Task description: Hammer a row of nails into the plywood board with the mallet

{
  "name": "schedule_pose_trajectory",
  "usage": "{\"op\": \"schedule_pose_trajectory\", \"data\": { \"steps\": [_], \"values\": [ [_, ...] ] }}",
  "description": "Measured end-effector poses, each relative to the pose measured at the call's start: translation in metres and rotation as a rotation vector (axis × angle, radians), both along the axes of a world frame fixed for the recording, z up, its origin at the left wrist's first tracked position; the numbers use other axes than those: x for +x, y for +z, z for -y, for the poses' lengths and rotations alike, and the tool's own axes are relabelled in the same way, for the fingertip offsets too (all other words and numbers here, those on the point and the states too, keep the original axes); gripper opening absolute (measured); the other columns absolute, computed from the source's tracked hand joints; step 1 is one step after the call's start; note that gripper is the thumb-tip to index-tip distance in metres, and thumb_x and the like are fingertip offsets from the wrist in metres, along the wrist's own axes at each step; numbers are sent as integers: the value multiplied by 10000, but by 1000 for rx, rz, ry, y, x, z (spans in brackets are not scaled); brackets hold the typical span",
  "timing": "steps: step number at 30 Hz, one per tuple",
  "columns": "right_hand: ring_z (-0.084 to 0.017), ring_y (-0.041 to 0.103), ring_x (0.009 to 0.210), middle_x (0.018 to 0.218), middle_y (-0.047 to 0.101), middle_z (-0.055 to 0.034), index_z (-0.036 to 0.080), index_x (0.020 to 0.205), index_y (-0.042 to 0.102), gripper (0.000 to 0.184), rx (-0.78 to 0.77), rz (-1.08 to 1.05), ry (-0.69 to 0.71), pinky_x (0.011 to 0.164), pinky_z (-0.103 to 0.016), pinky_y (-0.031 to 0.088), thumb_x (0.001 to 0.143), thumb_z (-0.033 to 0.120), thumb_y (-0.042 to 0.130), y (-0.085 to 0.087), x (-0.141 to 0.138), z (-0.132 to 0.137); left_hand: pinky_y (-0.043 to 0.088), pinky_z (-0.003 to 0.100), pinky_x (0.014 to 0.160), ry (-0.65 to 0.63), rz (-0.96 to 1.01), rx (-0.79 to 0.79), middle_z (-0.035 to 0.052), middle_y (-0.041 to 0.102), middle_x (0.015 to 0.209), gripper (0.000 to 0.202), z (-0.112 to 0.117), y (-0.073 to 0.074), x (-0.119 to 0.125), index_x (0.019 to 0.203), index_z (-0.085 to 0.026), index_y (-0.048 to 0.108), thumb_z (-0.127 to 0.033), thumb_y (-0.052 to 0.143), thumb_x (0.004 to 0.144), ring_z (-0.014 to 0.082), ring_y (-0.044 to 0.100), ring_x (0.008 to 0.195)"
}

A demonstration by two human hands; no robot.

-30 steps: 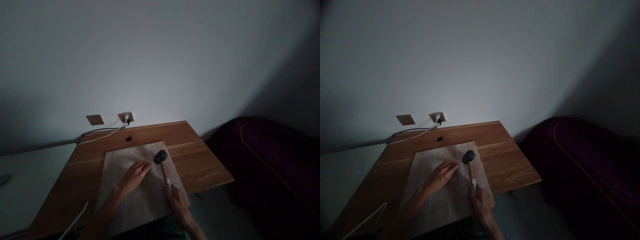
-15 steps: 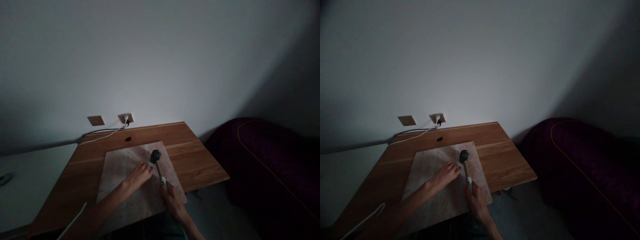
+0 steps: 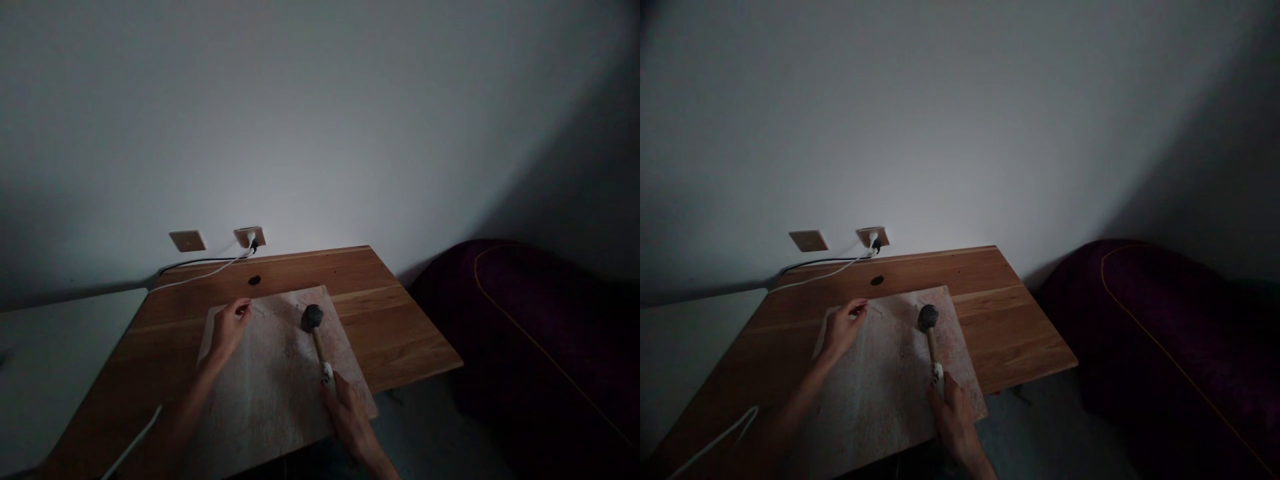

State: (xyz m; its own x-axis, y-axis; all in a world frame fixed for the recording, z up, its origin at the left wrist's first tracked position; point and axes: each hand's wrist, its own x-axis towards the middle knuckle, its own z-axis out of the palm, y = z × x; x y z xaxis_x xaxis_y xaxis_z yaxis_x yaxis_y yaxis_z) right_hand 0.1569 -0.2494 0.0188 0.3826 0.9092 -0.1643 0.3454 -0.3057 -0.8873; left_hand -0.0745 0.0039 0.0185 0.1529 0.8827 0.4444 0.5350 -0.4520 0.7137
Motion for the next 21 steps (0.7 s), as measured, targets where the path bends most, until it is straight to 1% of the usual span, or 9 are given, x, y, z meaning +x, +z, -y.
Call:
{"op": "schedule_pose_trajectory", "data": {
  "steps": [2,5,8,11,15,17,21],
  "values": [
    [-270,738,942,925,788,-118,173,1100,764,766,-27,-34,29,809,-298,577,909,856,473,-2,0,1,634,331,786,-46,12,-20,42,824,908,179,-2,-7,-6,941,-231,769,-295,622,863,220,779,784],
    [-283,748,993,1033,800,-147,155,1188,755,780,-64,-81,29,844,-301,574,914,839,501,-5,0,2,631,325,783,-98,11,-25,38,817,881,177,1,-17,-7,910,-234,765,-319,611,886,216,775,780],
    [-292,745,1041,1093,800,-156,152,1205,751,731,-67,-132,41,889,-309,567,942,791,511,-6,-1,3,621,319,794,-115,-8,-1,44,814,890,167,3,-22,-6,885,-232,748,-300,597,903,214,776,811],
    [-293,739,1021,1060,798,-153,133,1200,746,727,-74,-158,66,890,-314,562,950,774,511,-2,0,2,609,316,813,-133,-29,22,51,814,913,159,3,-22,-7,879,-231,739,-277,591,915,214,777,851],
    [-280,730,951,975,789,-129,119,1232,723,730,-81,-175,72,829,-306,559,956,762,516,1,-1,3,597,313,783,-120,-28,6,47,807,890,182,3,-23,-7,885,-230,737,-304,578,934,209,765,809],
    [-273,724,905,925,782,-115,120,1226,718,731,-82,-186,63,783,-304,556,955,768,514,0,-2,3,596,321,786,-126,-35,-11,48,808,900,185,4,-24,-7,886,-230,735,-306,572,931,213,763,814],
    [-249,702,785,861,762,-94,133,1158,733,748,-71,-167,36,716,-301,552,932,812,515,-4,-2,3,593,346,812,-129,-57,-10,52,800,900,185,5,-23,-6,866,-227,719,-306,566,932,224,756,833]
  ]
}}
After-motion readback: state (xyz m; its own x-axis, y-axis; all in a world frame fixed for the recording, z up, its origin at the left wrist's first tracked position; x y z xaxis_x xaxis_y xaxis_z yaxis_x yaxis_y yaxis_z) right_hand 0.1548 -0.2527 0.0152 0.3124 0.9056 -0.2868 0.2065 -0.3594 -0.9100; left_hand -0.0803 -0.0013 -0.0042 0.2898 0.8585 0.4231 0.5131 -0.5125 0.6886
